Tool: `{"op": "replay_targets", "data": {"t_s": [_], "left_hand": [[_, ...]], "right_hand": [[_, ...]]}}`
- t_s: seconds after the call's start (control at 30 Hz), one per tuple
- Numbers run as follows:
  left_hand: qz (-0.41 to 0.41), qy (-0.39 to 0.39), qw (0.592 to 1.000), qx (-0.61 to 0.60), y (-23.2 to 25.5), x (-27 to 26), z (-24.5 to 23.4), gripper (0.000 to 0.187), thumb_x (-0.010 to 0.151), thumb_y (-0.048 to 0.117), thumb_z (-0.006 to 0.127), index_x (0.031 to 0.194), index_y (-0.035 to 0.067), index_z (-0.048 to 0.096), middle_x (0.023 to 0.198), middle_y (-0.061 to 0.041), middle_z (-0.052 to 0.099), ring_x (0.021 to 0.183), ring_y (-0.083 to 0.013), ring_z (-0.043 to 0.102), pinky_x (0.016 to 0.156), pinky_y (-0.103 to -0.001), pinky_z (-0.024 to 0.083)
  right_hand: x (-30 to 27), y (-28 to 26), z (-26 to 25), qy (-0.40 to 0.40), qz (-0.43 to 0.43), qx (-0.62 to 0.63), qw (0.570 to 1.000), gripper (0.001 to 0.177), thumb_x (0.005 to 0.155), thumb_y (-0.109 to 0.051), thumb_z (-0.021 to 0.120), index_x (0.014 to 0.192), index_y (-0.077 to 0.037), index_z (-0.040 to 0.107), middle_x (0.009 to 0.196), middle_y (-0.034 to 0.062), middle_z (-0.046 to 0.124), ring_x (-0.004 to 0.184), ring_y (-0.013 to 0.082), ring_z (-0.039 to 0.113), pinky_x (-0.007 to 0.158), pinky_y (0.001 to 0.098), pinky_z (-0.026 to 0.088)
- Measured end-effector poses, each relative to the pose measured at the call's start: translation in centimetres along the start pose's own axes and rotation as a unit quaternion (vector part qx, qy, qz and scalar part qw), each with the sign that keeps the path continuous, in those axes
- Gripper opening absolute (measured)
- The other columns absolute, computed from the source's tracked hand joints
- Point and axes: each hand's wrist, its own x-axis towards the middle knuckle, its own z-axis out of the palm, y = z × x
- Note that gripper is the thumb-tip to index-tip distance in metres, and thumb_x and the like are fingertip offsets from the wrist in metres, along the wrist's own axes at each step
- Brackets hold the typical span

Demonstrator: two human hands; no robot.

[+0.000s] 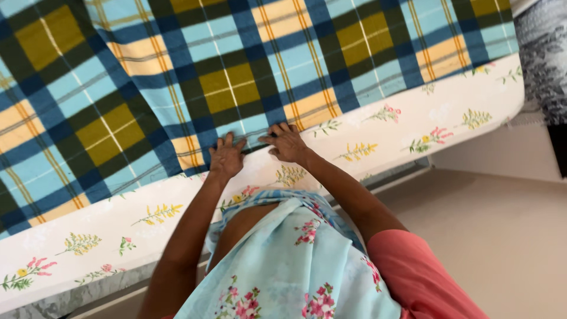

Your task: The person spreads a plaid blanket over a bed and smooths it out by hand.

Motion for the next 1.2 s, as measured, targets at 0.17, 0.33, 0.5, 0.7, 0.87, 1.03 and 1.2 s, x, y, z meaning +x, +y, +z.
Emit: {"op": "replay_targets", "data": {"t_s": [0.17, 0.33, 0.5, 0.7, 0.87, 1.03, 1.2], "left_hand": [[0.062, -0.056, 0.993, -0.087, -1.6, 0.2, 1.4, 0.038, 0.093, 0.031, 0.068, 0.13, 0.024, 0.07, 0.137, -0.013, 0.059, 0.126, -0.0362, 0.058, 0.115, -0.047, 0.048], [-0.016, 0.147, 0.98, -0.133, 0.8, 5.2, 0.0, 0.036, 0.106, 0.026, 0.054, 0.139, 0.016, 0.064, 0.155, -0.013, 0.05, 0.138, -0.04, 0.049, 0.119, -0.054, 0.039], [-0.053, 0.178, 0.982, -0.023, 3.8, 8.1, 2.0, 0.066, 0.105, 0.039, 0.046, 0.164, 0.017, 0.027, 0.172, -0.016, 0.006, 0.154, -0.0467, 0.005, 0.12, -0.067, 0.006], [-0.096, 0.113, 0.989, 0.019, 4.2, 6.9, 2.8, 0.073, 0.106, 0.058, 0.035, 0.167, 0.025, 0.012, 0.173, -0.01, -0.005, 0.158, -0.0429, 0.0, 0.124, -0.065, -0.001], [-0.109, 0.114, 0.986, 0.048, 5.0, 6.9, 2.5, 0.072, 0.107, 0.057, 0.032, 0.168, 0.023, 0.013, 0.174, -0.011, -0.005, 0.158, -0.0443, 0.002, 0.125, -0.065, 0.001], [-0.119, 0.106, 0.986, 0.053, 5.3, 7.2, 2.8, 0.073, 0.107, 0.053, 0.035, 0.168, 0.018, 0.013, 0.173, -0.014, -0.004, 0.155, -0.0485, 0.005, 0.122, -0.065, 0.007], [-0.122, 0.131, 0.984, 0.008, 10.1, 7.7, 5.6, 0.08, 0.105, 0.048, 0.05, 0.168, 0.014, 0.014, 0.176, -0.015, -0.002, 0.157, -0.0489, 0.012, 0.124, -0.063, 0.018]], "right_hand": [[-0.3, 1.2, 1.4, -0.114, -0.024, 0.099, 0.988, 0.034, 0.093, -0.038, 0.074, 0.125, -0.027, 0.076, 0.13, 0.0085, 0.066, 0.123, 0.0281, 0.059, 0.107, 0.0446, 0.049], [5.8, -0.4, -0.9, 0.198, 0.036, 0.132, 0.971, 0.04, 0.104, -0.02, 0.059, 0.143, -0.011, 0.063, 0.142, 0.0089, 0.063, 0.135, 0.0287, 0.055, 0.116, 0.0422, 0.045], [8.7, -0.5, -0.3, 0.215, 0.047, -0.01, 0.975, 0.063, 0.103, -0.028, 0.054, 0.16, -0.013, 0.034, 0.169, 0.0095, 0.026, 0.157, 0.0284, 0.018, 0.125, 0.049, 0.021], [5.2, 4.1, 1.6, 0.206, 0.082, 0.001, 0.975, 0.073, 0.105, -0.05, 0.045, 0.164, -0.012, 0.025, 0.172, 0.0083, 0.019, 0.159, 0.0273, 0.014, 0.128, 0.0505, 0.014], [0.6, 10.4, 0.6, 0.204, 0.136, -0.013, 0.97, 0.073, 0.109, -0.054, 0.038, 0.166, -0.012, 0.021, 0.173, 0.0088, 0.016, 0.161, 0.0275, 0.012, 0.13, 0.0527, 0.011], [-4.0, 18.1, -0.9, 0.156, 0.151, -0.028, 0.976, 0.075, 0.108, -0.057, 0.029, 0.166, -0.012, 0.017, 0.174, 0.0107, 0.013, 0.16, 0.0311, 0.009, 0.128, 0.0543, 0.008], [-6.6, 22.1, -1.0, 0.245, 0.229, -0.015, 0.942, 0.073, 0.111, -0.053, 0.037, 0.167, -0.011, 0.015, 0.174, 0.014, 0.008, 0.161, 0.0332, 0.006, 0.128, 0.0556, 0.006]]}}
